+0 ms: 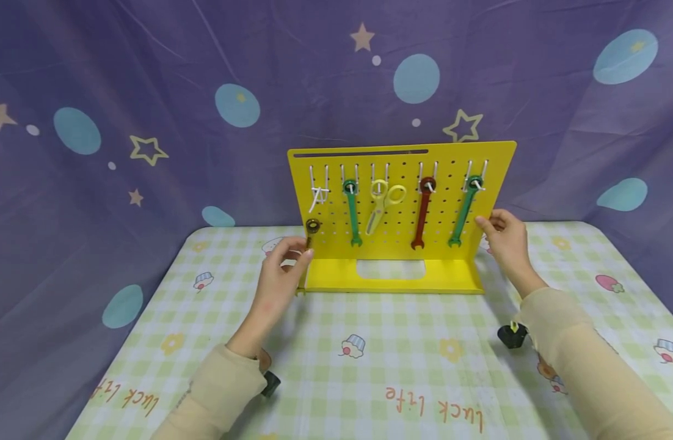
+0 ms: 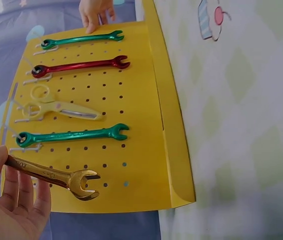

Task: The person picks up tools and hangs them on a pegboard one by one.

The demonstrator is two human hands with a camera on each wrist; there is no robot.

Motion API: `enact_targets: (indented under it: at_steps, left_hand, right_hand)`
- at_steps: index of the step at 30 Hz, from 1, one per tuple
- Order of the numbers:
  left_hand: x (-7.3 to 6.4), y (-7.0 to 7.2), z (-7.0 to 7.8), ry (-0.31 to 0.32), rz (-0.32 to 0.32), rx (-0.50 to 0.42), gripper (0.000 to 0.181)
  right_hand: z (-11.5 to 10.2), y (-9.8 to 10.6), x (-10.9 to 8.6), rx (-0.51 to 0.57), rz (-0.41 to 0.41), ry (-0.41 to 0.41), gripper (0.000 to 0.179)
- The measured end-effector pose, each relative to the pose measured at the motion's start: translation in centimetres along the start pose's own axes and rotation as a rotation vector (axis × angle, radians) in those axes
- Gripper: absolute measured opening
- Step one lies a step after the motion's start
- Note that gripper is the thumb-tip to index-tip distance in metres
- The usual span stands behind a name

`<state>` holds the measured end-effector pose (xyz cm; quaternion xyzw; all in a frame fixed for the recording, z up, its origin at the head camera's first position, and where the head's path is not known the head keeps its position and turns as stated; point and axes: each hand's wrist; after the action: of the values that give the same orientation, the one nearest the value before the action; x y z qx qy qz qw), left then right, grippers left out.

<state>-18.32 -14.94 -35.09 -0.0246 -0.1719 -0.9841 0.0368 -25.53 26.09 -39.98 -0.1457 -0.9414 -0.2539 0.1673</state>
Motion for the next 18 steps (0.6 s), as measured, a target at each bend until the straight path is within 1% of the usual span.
enact_targets:
  at_steps: [11, 18]
  left_hand:
    - [1.5, 0.2, 0.5, -0.016, 0.021, -0.012, 0.023]
    - [2.3, 0.0, 0.5, 0.003, 0.027, -0.010, 0.023]
  right_hand:
    - [0.0, 0.0, -0.1, -0.006, 0.011, 0.008, 0.050]
    - [0.0, -0.1, 0.0, -0.006, 0.014, 0.013, 0.050]
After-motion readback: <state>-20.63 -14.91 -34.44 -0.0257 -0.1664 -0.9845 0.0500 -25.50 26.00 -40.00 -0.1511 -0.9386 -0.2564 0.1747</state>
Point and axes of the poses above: each hand's wrist, its own x-axis towards the middle knuckle, its own y-axis out of the back of the hand, z = x × y, and after that the axes turned 14 degrees about y, right-handed
